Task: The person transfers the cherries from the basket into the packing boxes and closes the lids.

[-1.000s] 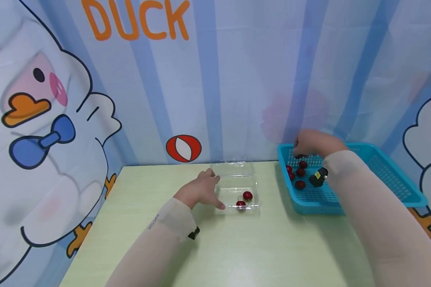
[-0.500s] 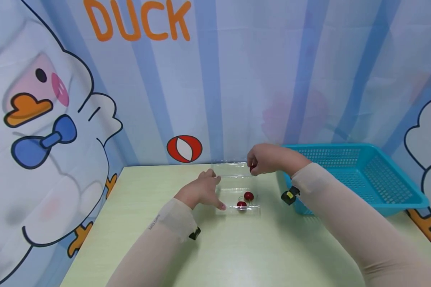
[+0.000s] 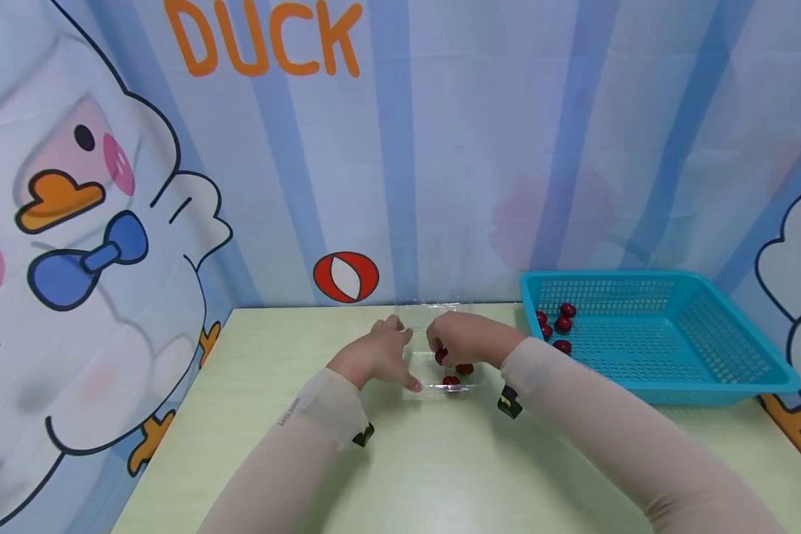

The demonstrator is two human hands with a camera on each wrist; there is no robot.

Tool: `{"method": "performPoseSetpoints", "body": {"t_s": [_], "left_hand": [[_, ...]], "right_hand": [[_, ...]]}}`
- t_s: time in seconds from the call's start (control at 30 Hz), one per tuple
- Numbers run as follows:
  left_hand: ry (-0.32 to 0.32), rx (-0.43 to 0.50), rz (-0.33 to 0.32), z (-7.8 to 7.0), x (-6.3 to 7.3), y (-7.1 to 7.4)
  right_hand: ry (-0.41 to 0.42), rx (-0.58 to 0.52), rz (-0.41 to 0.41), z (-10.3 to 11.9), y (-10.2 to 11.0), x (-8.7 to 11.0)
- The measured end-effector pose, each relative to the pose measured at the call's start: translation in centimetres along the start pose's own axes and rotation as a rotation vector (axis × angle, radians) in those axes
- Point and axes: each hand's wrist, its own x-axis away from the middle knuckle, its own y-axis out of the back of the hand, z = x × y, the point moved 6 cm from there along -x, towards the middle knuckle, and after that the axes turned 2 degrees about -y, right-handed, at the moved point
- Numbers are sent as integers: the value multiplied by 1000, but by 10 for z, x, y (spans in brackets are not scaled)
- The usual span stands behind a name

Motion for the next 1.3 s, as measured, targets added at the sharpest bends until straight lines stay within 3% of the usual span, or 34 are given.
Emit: {"method": "performPoseSetpoints", "body": {"t_s": [0.2, 0.37, 0.5, 0.67, 0.8, 1.0, 1.13, 1.3], "left_hand": [[0, -10, -2, -1, 0, 1], [0, -15, -3, -1, 0, 1], [-1, -16, -4, -1, 0, 1], [-6, -4, -4, -2, 1, 1], [-6, 0, -7, -2, 2, 1], [-20, -5, -16, -1, 2, 0], [-21, 2, -15, -2, 2, -2], [-17, -4, -19, -2, 1, -1]], "right_hand": [[6, 35, 21, -5, -15, -3], [20, 74, 24, -7, -16, -4], [1, 58, 15, -10, -4, 1], [-9, 45, -45, -22, 28, 16], [-26, 28, -126, -48, 58, 32], [-178, -66, -204, -104, 91, 56], [-243, -99, -216, -143, 97, 72], [-266, -110, -193, -180, 90, 84]]}}
